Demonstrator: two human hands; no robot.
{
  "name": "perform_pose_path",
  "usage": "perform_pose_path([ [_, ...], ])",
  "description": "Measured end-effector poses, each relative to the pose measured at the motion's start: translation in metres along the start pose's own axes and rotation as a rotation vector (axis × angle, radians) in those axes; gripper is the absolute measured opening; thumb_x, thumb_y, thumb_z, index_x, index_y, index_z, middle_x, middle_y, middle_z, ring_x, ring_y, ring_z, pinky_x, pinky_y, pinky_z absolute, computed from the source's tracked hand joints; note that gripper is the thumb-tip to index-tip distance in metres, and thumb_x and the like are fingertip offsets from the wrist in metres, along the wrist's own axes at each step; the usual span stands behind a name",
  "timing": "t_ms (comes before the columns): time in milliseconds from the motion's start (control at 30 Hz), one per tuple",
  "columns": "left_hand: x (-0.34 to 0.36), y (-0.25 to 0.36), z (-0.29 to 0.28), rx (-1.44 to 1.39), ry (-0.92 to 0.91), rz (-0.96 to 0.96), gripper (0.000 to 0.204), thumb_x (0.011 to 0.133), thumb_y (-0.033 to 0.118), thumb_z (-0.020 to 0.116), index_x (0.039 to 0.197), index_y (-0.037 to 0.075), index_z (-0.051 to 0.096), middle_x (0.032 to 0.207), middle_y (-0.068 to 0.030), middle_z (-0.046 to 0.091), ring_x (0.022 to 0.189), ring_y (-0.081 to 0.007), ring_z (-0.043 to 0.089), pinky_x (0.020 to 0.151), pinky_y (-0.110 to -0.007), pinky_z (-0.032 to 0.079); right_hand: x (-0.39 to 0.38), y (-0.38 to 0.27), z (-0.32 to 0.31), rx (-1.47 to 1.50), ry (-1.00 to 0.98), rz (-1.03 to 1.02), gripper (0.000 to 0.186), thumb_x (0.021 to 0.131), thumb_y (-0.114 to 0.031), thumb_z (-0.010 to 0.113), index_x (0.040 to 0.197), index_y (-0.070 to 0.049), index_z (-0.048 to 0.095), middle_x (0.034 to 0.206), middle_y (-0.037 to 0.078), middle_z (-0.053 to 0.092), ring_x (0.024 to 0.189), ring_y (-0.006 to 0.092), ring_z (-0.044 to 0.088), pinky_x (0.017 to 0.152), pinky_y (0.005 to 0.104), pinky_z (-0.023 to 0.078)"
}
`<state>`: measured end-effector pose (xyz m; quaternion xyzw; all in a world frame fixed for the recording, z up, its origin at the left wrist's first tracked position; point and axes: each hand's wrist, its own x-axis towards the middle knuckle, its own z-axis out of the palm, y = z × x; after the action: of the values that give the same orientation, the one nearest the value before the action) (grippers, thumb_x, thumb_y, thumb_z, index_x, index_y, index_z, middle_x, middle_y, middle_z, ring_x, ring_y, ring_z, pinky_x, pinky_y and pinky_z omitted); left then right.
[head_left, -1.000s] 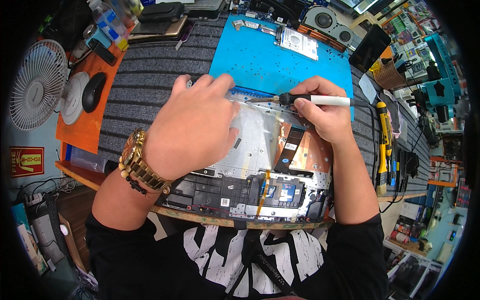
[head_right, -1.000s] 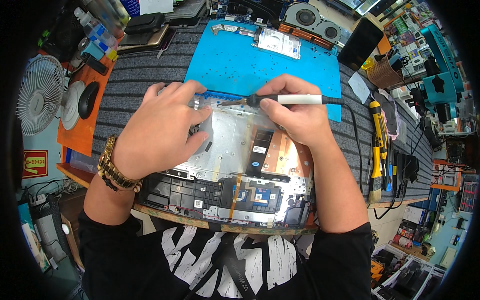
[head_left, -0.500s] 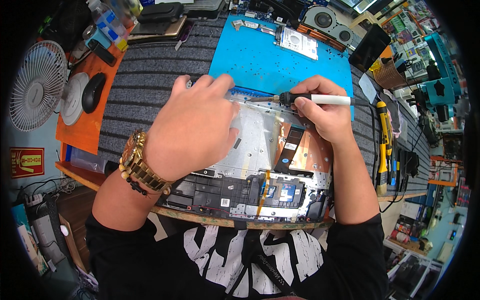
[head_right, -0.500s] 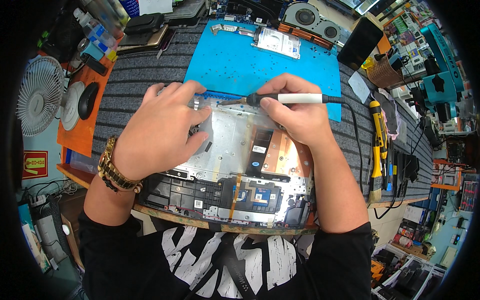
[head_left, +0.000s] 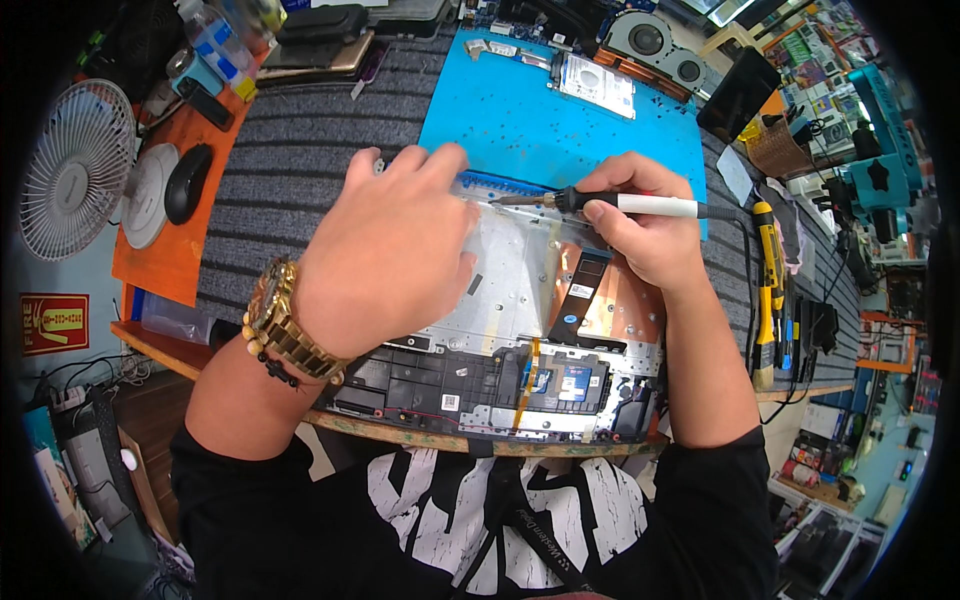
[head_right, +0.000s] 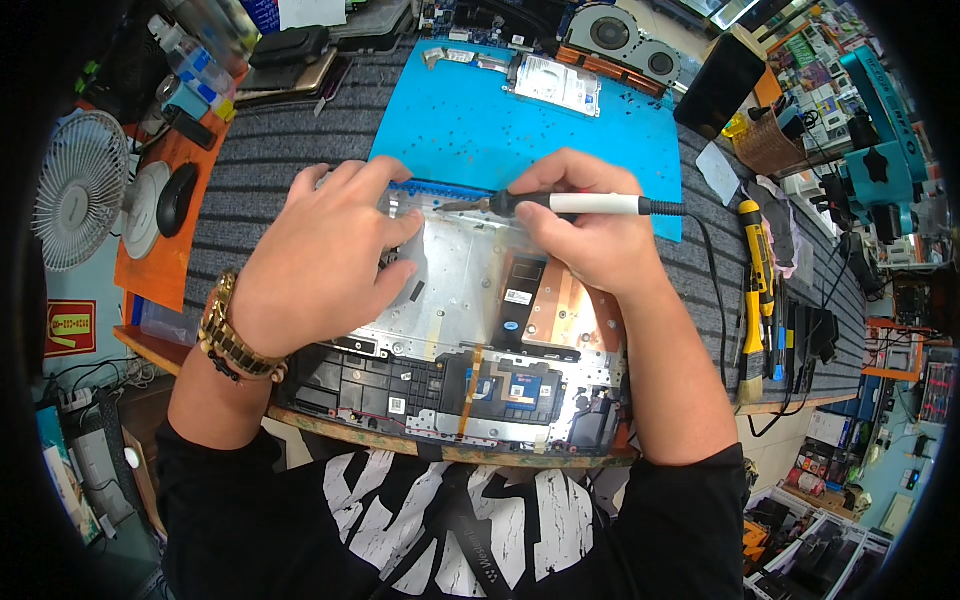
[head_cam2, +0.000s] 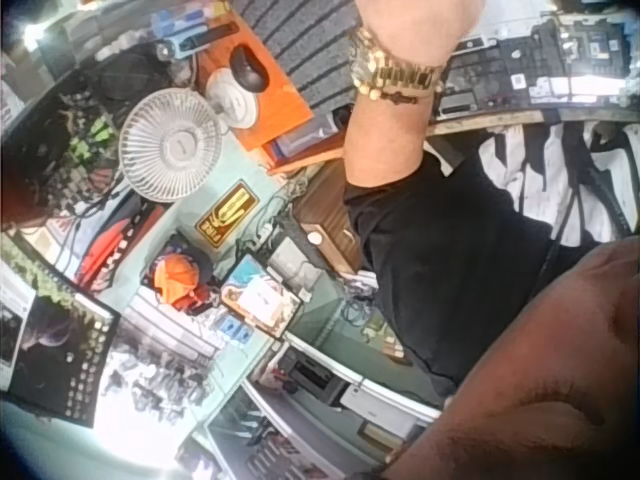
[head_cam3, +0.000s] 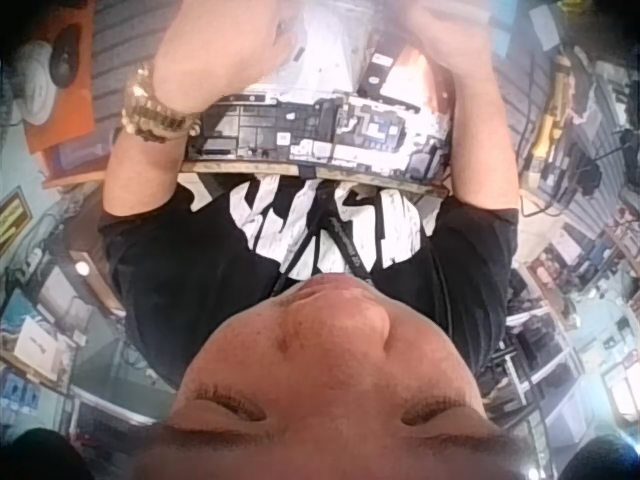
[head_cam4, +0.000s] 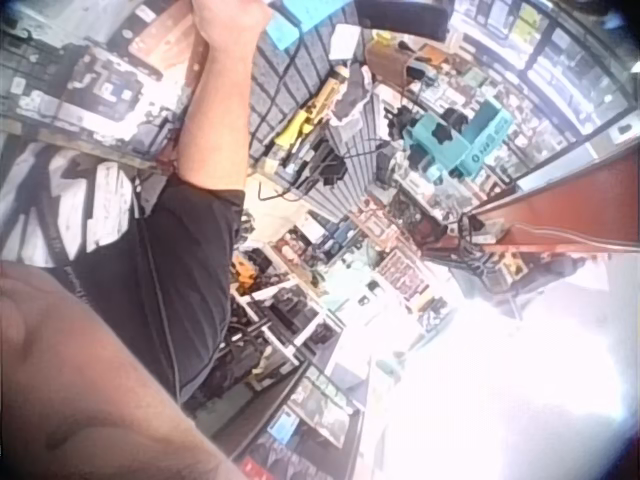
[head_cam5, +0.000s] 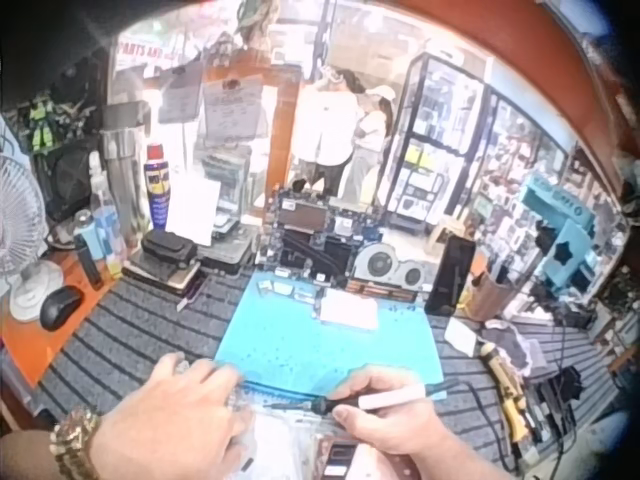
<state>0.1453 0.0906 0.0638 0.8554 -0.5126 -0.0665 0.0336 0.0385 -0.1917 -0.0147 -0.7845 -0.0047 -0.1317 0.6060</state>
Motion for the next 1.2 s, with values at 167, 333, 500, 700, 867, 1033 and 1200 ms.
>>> perform_pose_path([
  [167,-0.006,0.004,0.002,0.061,0.099,0.076,0.039,0.094,0.019,0.081,0.127,0.000,0.082,0.147,-0.0178,0.064,0.142,-0.0376,0.057,0.118,-0.061,0.044,0.000,0.007,-0.006,0.225,0.106,0.078,0.016,0.099,-0.004,0.079,0.113,0.002,0.077,0.091,0.007,0.079,0.075,0.0086,0.068,0.067,0.0261,0.054],
  [333,-0.005,0.003,0.004,0.071,0.044,0.115,0.038,0.092,0.016,0.079,0.124,-0.005,0.081,0.148,-0.0141,0.064,0.136,-0.0350,0.056,0.113,-0.054,0.044,0.006,0.016,-0.022,0.436,0.277,0.004,0.016,0.103,-0.005,0.078,0.117,0.002,0.074,0.095,0.010,0.078,0.080,0.0136,0.070,0.071,0.0291,0.055],
  [500,-0.003,0.005,0.000,0.069,-0.027,0.129,0.034,0.094,0.012,0.075,0.123,-0.005,0.081,0.151,-0.0094,0.066,0.131,-0.0324,0.058,0.111,-0.051,0.044,0.007,0.019,-0.030,0.490,0.329,-0.025,0.013,0.105,-0.005,0.075,0.117,0.002,0.074,0.094,0.010,0.076,0.080,0.0153,0.069,0.072,0.0304,0.053],
  [700,0.001,0.002,0.000,0.066,-0.064,0.184,0.033,0.094,0.010,0.074,0.121,-0.006,0.082,0.151,-0.0099,0.068,0.129,-0.0307,0.060,0.110,-0.052,0.044,0.009,0.020,-0.033,0.486,0.312,-0.051,0.014,0.106,-0.007,0.075,0.117,0.001,0.074,0.091,0.010,0.075,0.079,0.0156,0.068,0.072,0.0304,0.052],
  [867,-0.005,0.004,0.002,0.054,0.015,0.170,0.038,0.092,0.011,0.077,0.126,-0.005,0.081,0.156,-0.0138,0.064,0.133,-0.0338,0.058,0.112,-0.053,0.043,0.010,0.023,-0.039,0.479,0.345,-0.045,0.015,0.106,-0.008,0.076,0.117,0.002,0.074,0.090,0.011,0.076,0.078,0.0165,0.068,0.073,0.0307,0.053],
  [1033,-0.011,0.003,0.000,0.093,0.086,0.088,0.043,0.091,0.013,0.081,0.132,0.002,0.082,0.160,-0.0175,0.058,0.139,-0.0377,0.055,0.114,-0.055,0.041,0.012,0.022,-0.042,0.479,0.399,-0.045,0.014,0.105,-0.007,0.076,0.116,0.002,0.075,0.090,0.011,0.076,0.077,0.0171,0.067,0.072,0.0307,0.053],
  [1200,-0.014,0.002,-0.002,0.083,0.050,-0.020,0.046,0.093,0.017,0.085,0.139,0.016,0.084,0.164,-0.0204,0.055,0.148,-0.0414,0.051,0.115,-0.060,0.043,0.013,0.024,-0.042,0.498,0.406,-0.023,0.014,0.105,-0.008,0.076,0.116,0.002,0.075,0.090,0.011,0.075,0.077,0.0169,0.067,0.072,0.0306,0.053],
])
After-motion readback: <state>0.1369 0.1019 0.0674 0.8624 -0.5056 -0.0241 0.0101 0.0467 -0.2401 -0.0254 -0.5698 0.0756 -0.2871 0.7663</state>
